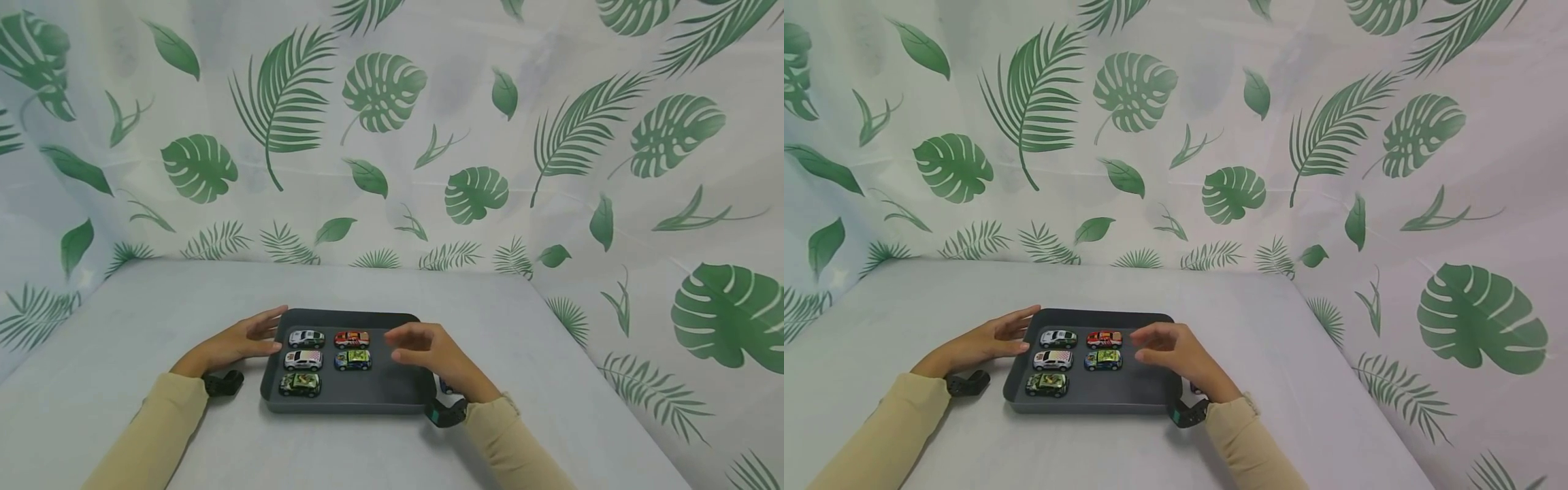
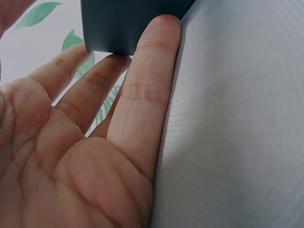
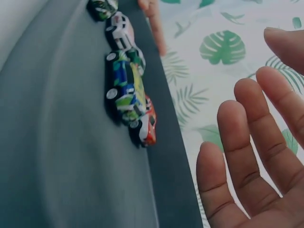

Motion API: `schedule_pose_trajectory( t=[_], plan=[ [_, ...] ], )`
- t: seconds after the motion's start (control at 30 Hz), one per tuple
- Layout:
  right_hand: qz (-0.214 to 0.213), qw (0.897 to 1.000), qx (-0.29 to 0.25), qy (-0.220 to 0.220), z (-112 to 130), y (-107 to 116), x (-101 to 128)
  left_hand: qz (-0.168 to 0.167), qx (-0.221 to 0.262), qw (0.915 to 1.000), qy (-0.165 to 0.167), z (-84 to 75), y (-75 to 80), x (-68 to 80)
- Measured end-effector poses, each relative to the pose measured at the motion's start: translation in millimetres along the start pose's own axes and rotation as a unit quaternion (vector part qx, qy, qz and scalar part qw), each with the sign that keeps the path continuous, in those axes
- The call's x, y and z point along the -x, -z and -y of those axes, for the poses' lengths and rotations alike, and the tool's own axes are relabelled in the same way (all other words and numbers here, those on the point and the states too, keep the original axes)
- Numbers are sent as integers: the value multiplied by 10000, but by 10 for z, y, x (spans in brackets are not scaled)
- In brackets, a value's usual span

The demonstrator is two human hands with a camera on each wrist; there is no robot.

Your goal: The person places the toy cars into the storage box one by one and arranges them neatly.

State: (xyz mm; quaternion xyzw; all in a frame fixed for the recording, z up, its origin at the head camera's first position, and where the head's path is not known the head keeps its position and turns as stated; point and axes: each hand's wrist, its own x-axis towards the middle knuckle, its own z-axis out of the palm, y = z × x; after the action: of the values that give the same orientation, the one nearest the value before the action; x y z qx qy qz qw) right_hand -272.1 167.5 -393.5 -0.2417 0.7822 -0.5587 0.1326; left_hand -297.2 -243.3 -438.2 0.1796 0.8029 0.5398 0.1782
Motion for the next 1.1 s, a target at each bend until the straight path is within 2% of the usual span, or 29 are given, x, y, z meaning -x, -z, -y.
schedule_pose_trajectory(
  t=[0.4,0.63,1.1],
  plan=[
    [-234,9985,250,423,-75,143,173,10,14,10000,-47,1,0,-10],
    [-254,9975,541,389,-123,250,274,23,1,10000,-32,-4,1,7],
    [-80,9966,758,313,-228,446,416,0,-22,10000,-27,-14,-2,19]
  ],
)
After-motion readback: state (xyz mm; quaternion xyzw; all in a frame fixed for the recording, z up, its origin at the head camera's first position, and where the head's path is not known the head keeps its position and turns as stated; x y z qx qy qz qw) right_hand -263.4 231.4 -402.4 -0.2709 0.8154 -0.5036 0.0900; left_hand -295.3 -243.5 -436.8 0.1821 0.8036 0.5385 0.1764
